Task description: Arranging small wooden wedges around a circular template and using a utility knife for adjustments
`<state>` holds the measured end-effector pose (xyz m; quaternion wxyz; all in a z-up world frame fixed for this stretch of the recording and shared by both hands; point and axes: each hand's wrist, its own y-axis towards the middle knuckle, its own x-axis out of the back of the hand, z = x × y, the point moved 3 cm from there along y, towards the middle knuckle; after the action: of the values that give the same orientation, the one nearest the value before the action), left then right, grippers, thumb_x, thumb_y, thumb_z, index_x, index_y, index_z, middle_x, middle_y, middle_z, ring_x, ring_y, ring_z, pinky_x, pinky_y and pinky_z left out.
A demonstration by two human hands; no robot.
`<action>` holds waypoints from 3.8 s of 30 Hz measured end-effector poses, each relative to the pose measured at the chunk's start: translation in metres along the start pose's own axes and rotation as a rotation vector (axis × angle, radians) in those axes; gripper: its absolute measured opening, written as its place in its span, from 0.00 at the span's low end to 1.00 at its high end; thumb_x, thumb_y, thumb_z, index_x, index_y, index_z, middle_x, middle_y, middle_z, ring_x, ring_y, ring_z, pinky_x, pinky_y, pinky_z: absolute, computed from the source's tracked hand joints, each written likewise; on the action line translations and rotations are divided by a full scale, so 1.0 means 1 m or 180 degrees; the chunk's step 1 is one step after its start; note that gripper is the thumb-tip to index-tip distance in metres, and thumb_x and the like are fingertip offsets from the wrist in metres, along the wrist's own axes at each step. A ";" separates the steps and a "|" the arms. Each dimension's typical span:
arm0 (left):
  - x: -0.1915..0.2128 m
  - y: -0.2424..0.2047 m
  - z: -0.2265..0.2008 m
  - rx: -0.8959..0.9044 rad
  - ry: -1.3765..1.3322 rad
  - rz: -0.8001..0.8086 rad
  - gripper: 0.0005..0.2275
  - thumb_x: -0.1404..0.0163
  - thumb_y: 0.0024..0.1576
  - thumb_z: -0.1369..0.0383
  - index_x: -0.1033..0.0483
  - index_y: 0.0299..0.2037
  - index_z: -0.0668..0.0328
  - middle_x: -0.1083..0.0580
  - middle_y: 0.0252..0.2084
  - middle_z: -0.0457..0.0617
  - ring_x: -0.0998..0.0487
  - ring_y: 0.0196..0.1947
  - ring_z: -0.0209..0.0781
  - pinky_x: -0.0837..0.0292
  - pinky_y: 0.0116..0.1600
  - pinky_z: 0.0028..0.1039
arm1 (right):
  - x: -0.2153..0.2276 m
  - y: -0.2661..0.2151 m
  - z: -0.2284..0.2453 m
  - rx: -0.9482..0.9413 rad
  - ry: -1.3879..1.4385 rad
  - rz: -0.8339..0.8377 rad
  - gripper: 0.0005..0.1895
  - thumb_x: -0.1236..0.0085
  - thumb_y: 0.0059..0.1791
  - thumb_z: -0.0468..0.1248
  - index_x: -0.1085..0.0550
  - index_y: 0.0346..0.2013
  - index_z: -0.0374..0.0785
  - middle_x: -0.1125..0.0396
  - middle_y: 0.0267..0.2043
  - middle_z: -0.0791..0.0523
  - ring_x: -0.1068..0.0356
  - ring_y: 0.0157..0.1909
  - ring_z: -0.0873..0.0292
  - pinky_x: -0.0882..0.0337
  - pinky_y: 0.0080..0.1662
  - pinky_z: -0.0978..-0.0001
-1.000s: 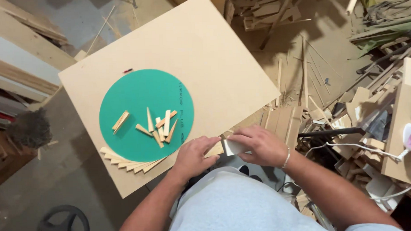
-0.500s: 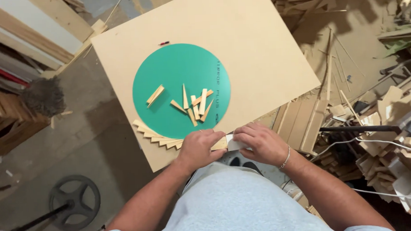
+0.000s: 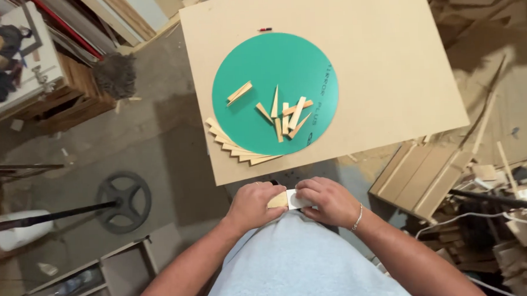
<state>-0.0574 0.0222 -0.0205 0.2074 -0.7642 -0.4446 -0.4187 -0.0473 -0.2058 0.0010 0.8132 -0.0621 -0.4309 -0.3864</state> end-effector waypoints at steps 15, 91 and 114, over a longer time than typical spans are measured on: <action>0.050 0.015 0.092 -0.0210 -0.0199 0.0312 0.23 0.46 0.51 0.41 0.21 0.53 0.34 0.22 0.38 0.43 0.19 0.40 0.49 0.23 0.44 0.38 | -0.031 0.086 0.022 -0.0445 -0.0118 -0.0083 0.15 0.37 0.42 0.40 0.27 0.41 0.44 0.30 0.48 0.56 0.27 0.46 0.49 0.26 0.43 0.55; 0.129 0.067 0.343 0.1149 -0.0705 0.0684 0.23 0.41 0.52 0.47 0.24 0.55 0.41 0.21 0.49 0.49 0.22 0.55 0.52 0.28 0.59 0.42 | -0.126 0.182 0.000 -0.3115 0.0620 -0.0603 0.32 0.31 0.37 0.34 0.31 0.55 0.45 0.27 0.59 0.56 0.28 0.60 0.51 0.28 0.61 0.55; 0.136 0.056 0.355 0.1120 -0.0750 0.0635 0.23 0.39 0.51 0.48 0.24 0.54 0.41 0.21 0.47 0.50 0.21 0.52 0.54 0.26 0.56 0.42 | -0.140 0.187 -0.002 -0.2723 0.0160 -0.0950 0.32 0.28 0.37 0.36 0.28 0.55 0.43 0.26 0.54 0.55 0.25 0.55 0.52 0.25 0.57 0.60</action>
<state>0.1866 0.3067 -0.1058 0.3244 -0.8000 -0.4541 -0.2201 0.0353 0.0030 -0.0615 0.6600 -0.3203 -0.2169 -0.6441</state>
